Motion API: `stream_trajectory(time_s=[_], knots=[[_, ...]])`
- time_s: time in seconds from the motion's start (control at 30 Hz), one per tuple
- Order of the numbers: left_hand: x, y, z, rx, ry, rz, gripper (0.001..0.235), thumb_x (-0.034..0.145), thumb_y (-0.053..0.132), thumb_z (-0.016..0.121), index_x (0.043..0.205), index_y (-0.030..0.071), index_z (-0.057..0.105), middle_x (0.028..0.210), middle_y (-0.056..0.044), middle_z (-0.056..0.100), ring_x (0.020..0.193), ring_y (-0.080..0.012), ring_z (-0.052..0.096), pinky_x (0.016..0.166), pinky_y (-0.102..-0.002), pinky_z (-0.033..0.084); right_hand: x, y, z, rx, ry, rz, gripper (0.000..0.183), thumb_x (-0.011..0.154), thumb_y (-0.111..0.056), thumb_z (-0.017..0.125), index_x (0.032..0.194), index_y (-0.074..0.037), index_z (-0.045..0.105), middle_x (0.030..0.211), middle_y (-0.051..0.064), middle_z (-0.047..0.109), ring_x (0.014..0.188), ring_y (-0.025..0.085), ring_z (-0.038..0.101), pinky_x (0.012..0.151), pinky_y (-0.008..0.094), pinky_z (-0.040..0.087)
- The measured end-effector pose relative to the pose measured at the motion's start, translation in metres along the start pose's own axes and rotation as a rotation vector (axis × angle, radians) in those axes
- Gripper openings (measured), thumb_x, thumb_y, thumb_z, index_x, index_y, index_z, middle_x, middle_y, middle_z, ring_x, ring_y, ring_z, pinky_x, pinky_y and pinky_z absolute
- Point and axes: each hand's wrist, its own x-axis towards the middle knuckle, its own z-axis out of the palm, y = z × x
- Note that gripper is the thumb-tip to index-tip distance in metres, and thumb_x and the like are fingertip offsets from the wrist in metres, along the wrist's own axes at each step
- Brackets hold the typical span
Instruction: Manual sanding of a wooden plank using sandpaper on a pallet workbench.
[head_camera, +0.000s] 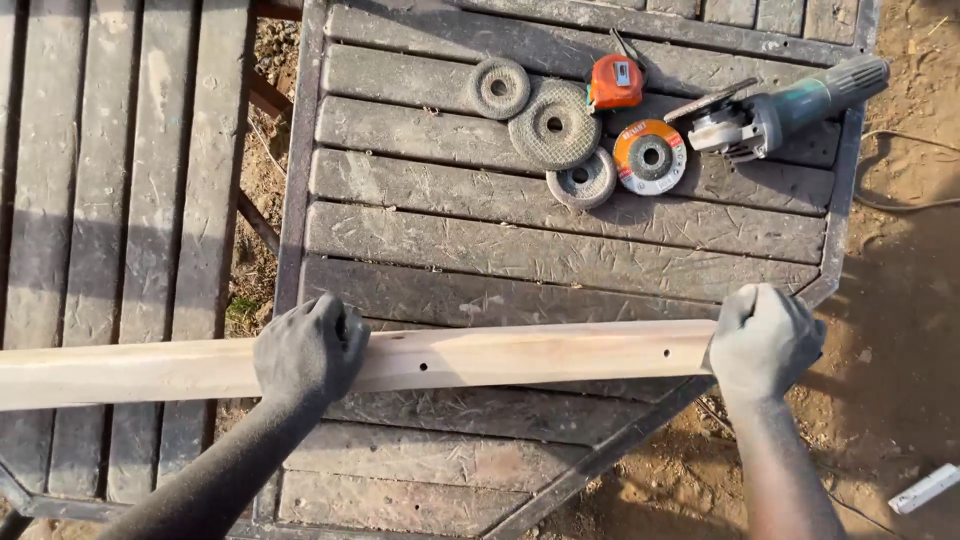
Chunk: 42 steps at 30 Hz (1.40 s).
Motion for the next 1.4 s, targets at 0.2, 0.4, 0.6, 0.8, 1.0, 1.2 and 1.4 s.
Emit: stream_trajectory(time_s=[0.2,0.4,0.6,0.8,1.0,1.2,1.4], knots=[[0.003,-0.004,0.0,0.042,-0.089,-0.027,0.029,0.088,0.037,0.056,0.075,0.012,0.056,0.07,-0.017,0.064,0.076,-0.0405,0.072,0.067,-0.049,0.054,0.004,-0.275,-0.042,0.539,0.006,-0.171,0.02,0.071,-0.015,0.07,0.059,-0.021,0.054,0.057,0.001,0.052,0.063,0.03,0.062,0.062,0.039,0.047],[0.002,0.001,-0.01,0.032,-0.14,-0.058,0.035,0.093,0.045,0.052,0.08,0.012,0.057,0.074,-0.019,0.065,0.081,-0.0421,0.072,0.068,-0.05,0.055,-0.005,-0.128,-0.02,0.455,0.044,-0.157,0.019,0.088,-0.01,0.063,0.07,-0.014,0.06,0.064,0.008,0.055,0.068,0.036,0.061,0.07,0.044,0.046],[0.0,0.001,-0.001,0.04,-0.044,-0.011,0.029,0.087,0.037,0.057,0.078,0.01,0.058,0.073,-0.02,0.065,0.08,-0.0444,0.072,0.067,-0.052,0.054,-0.026,-0.093,-0.002,0.18,0.25,0.012,0.024,0.098,-0.008,0.063,0.076,-0.012,0.055,0.07,0.009,0.053,0.072,0.037,0.06,0.088,0.043,0.044],[0.0,-0.005,0.0,0.047,-0.074,0.004,0.03,0.088,0.039,0.055,0.08,0.011,0.057,0.074,-0.019,0.065,0.078,-0.0446,0.071,0.067,-0.053,0.054,-0.05,-0.337,-0.044,0.539,0.164,-0.186,0.027,0.078,-0.021,0.072,0.062,-0.02,0.051,0.067,0.001,0.049,0.063,0.025,0.055,0.066,0.042,0.041],[0.0,-0.002,-0.005,0.03,-0.034,0.022,0.028,0.088,0.039,0.056,0.079,0.013,0.057,0.075,-0.019,0.064,0.08,-0.043,0.071,0.067,-0.052,0.053,-0.002,-0.123,-0.021,0.098,0.123,-0.068,0.026,0.098,-0.011,0.074,0.076,-0.012,0.061,0.078,0.01,0.055,0.078,0.039,0.061,0.075,0.044,0.042],[0.006,0.001,0.004,0.049,-0.019,-0.062,0.031,0.089,0.038,0.052,0.075,0.013,0.061,0.078,-0.015,0.071,0.072,-0.0436,0.068,0.064,-0.055,0.049,0.001,-0.142,-0.013,0.008,0.031,0.088,0.011,0.088,-0.013,0.076,0.08,-0.015,0.068,0.089,0.007,0.067,0.088,0.032,0.06,0.073,0.046,0.037],[0.003,-0.004,0.009,0.036,-0.055,-0.131,0.039,0.104,0.042,0.037,0.079,0.016,0.051,0.068,-0.007,0.066,0.057,-0.0291,0.064,0.061,-0.045,0.049,-0.013,-0.386,-0.032,0.495,0.011,-0.153,0.025,0.089,-0.026,0.066,0.067,-0.014,0.062,0.08,0.005,0.066,0.081,0.031,0.059,0.071,0.048,0.039]])
